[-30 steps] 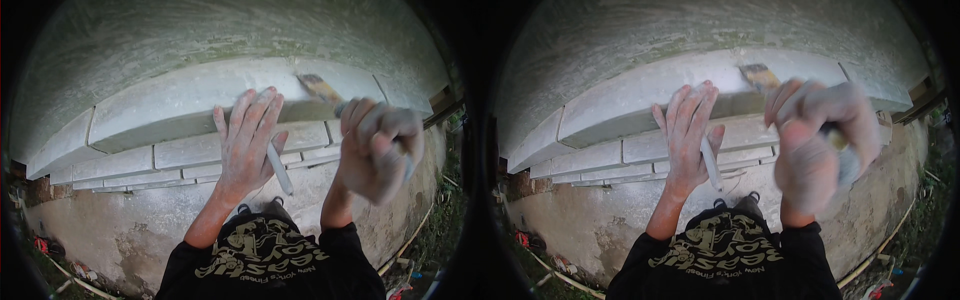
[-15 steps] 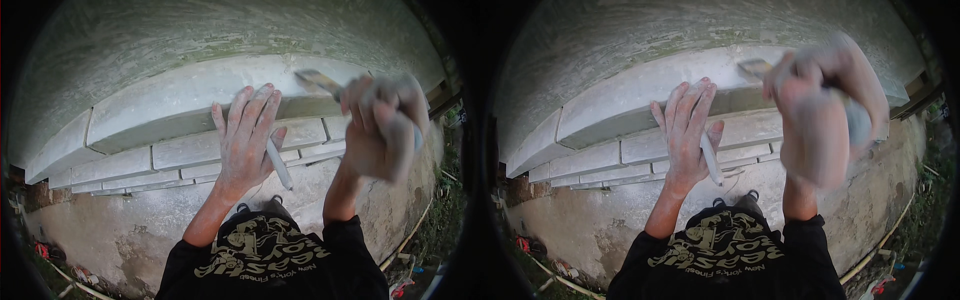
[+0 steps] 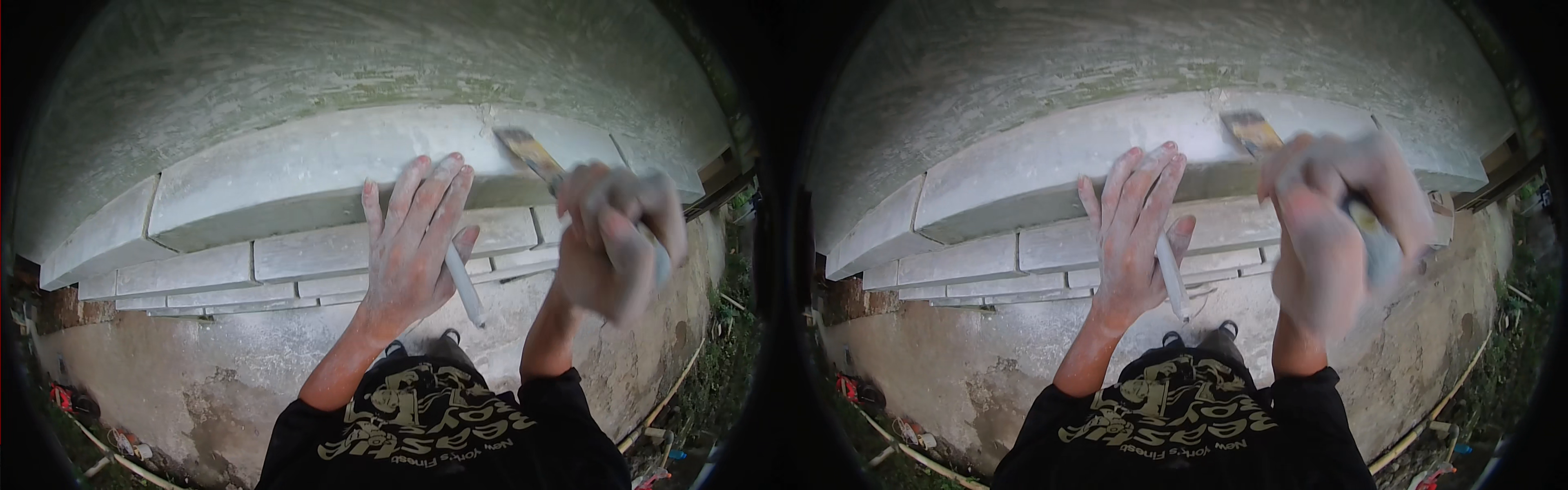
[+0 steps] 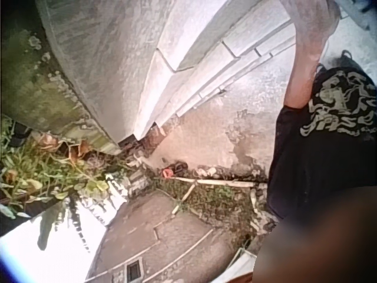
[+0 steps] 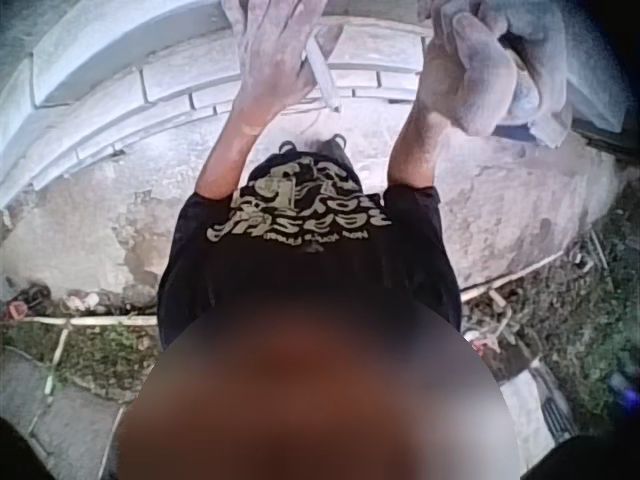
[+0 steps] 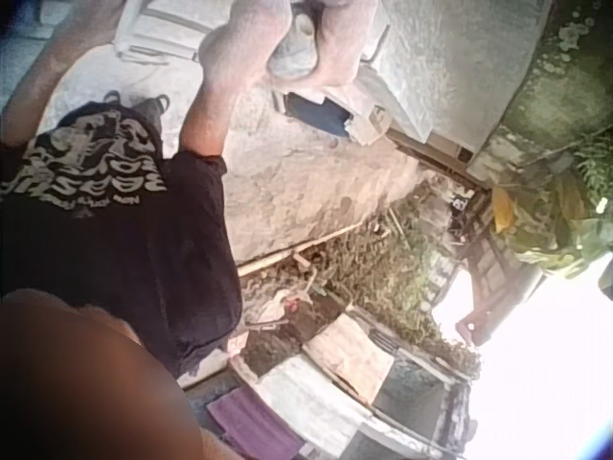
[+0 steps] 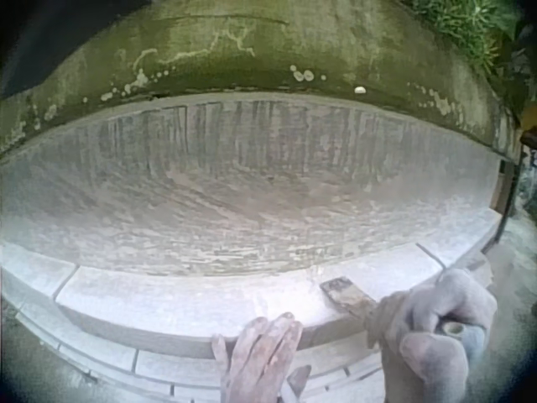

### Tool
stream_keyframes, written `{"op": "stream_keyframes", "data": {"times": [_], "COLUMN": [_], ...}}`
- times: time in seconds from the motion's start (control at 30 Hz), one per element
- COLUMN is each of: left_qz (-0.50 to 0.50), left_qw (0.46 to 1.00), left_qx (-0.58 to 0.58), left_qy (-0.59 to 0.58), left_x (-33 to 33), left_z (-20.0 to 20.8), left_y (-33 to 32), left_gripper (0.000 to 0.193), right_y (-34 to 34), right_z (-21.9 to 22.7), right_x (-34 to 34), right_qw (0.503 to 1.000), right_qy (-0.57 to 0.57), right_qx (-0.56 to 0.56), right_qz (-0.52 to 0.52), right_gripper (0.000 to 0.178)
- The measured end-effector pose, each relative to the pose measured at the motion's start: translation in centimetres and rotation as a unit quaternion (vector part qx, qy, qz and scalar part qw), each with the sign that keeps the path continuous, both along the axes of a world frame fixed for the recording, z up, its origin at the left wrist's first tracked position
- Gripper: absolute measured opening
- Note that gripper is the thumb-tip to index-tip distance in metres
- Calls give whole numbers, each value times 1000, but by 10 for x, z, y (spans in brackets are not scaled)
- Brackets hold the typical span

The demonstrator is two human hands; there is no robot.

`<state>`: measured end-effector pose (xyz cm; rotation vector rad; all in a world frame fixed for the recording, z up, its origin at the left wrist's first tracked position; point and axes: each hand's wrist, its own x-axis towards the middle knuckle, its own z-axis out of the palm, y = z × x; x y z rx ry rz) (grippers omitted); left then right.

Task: The person is carving or shaping mortar on a stone wall to create decorative lines.

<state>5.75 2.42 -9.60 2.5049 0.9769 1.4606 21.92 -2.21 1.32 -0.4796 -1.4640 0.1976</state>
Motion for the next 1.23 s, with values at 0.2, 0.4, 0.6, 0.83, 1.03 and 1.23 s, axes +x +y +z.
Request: {"op": "stream_keyframes", "data": {"times": [0.2,0.4,0.6,0.83,1.03,1.23], "left_qz": [-6,-4,14,13,25,22], "left_qw": [1000,1000,999,999,999,999], "left_qx": [3,16,31,28,36,33], "left_qy": [-10,-15,-9,-9,-3,10], "left_x": [1,1,5,4,5,2], "left_z": [0,-1,-3,-3,-5,-2], "left_y": [3,4,6,7,7,7], "left_gripper": [49,56,56,55,55,56], "right_y": [-4,3,2,5,9,1], "right_z": [-1,-2,-7,-1,-10,-8], "right_x": [2,-2,6,7,0,-4], "right_qw": [1000,999,1000,999,999,998], "right_qy": [-10,32,8,1,-31,-5], "right_qx": [-7,-19,-22,-31,-14,-34], "right_qz": [-9,12,15,29,22,-58], "right_gripper": [13,12,11,14,17,17]}}
